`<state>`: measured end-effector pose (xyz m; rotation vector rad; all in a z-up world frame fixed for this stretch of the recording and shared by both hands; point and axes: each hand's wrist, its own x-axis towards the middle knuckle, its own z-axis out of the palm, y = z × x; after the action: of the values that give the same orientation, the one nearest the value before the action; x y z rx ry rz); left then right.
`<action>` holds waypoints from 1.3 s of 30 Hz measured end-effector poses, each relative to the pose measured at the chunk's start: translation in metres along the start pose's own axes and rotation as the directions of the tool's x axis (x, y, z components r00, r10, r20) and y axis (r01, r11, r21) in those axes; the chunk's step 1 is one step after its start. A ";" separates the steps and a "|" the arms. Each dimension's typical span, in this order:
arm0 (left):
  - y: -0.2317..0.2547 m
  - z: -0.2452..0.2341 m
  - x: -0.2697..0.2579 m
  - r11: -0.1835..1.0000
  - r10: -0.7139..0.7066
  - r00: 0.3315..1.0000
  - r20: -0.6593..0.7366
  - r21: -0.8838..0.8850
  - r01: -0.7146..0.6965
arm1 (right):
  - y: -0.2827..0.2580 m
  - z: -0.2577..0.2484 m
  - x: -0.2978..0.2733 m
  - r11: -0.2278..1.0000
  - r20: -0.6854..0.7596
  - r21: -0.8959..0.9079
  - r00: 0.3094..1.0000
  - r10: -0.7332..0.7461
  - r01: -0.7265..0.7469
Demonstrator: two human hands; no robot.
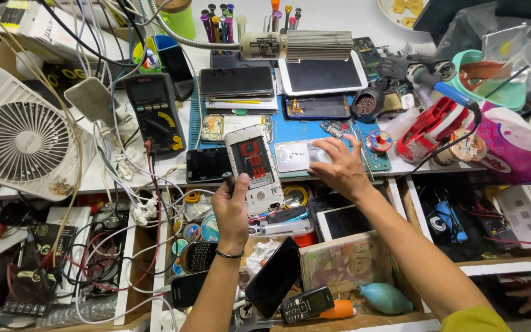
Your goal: Disassembling a mobile phone on a repair bench using a small tool to remove or inspect components.
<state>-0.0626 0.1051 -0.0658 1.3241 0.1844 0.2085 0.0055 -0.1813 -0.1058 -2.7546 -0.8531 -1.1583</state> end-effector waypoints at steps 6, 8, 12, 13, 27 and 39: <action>-0.001 0.002 -0.002 0.999 0.028 1.000 -0.010 -0.024 -0.028 | -0.012 0.000 0.005 1.000 -0.014 0.015 1.000 -0.001 0.001; -0.004 0.001 -0.002 1.000 0.021 1.000 -0.006 -0.017 -0.021 | -0.006 0.004 0.001 1.000 0.000 0.026 1.000 0.015 -0.015; -0.001 0.001 -0.002 1.000 0.022 1.000 -0.009 -0.016 -0.022 | 0.015 -0.014 0.005 0.993 0.121 0.064 0.989 0.090 -0.098; -0.002 0.001 -0.004 1.000 0.013 1.000 -0.010 -0.012 -0.013 | 0.022 -0.016 0.004 0.992 0.129 0.067 0.987 0.093 -0.103; -0.003 0.003 -0.001 0.999 0.009 1.000 -0.022 -0.044 -0.010 | 0.044 -0.015 0.044 0.993 0.665 -0.047 0.738 0.114 -0.111; -0.004 0.001 0.000 1.000 0.008 1.000 -0.014 -0.012 -0.008 | 0.044 -0.049 0.048 0.883 0.392 0.328 0.899 0.197 -0.337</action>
<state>-0.0618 0.1035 -0.0694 1.3115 0.1898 0.2257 0.0226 -0.2076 -0.0307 -2.6525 -0.6016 -0.3991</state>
